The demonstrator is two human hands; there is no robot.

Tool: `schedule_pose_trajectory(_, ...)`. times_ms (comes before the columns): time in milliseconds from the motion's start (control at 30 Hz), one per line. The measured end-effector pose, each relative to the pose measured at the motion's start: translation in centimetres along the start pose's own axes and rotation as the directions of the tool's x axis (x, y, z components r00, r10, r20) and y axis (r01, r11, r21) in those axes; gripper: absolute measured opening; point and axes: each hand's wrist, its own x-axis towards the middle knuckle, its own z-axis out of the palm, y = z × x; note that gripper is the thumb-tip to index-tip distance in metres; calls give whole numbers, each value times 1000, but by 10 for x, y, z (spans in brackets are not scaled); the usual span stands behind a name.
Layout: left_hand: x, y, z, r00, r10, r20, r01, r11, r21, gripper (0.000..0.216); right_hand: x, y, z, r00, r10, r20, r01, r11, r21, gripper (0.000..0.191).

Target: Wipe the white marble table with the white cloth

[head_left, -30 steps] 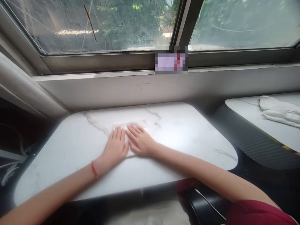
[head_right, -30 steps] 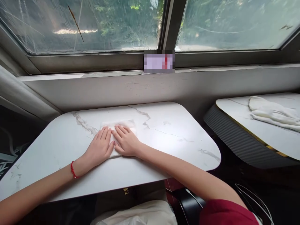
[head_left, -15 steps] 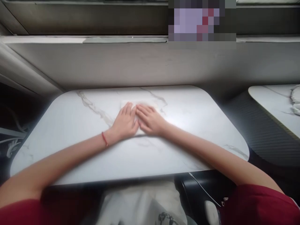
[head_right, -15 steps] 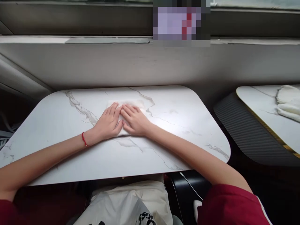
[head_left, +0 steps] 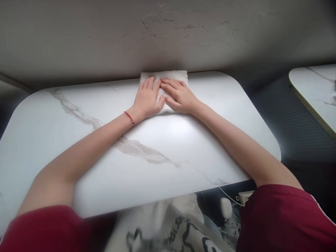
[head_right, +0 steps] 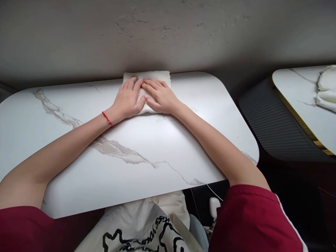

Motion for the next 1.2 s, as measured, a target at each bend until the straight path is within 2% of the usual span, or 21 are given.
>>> schedule_pose_trajectory(500, -5, 6, -7, 999, -7, -40, 7, 1000, -8, 60, 0, -16, -10, 996, 85, 28, -84, 996, -40, 65)
schedule_pose_trajectory(867, -7, 9, -10, 999, 31, -30, -30, 999, 34, 60, -4, -22, -6, 995, 101, 18, -100, 994, -53, 61)
schedule_pose_trajectory(1067, -19, 30, -20, 999, 6, 34, -10, 994, 111, 61, -15, -34, -5, 994, 110, -7, -110, 990, -83, 58)
schedule_pose_trajectory(1200, -35, 55, -19, 996, -32, 82, 20, 989, 147, 61, -40, -45, -11, 996, 88, 2, -87, 991, -98, 57)
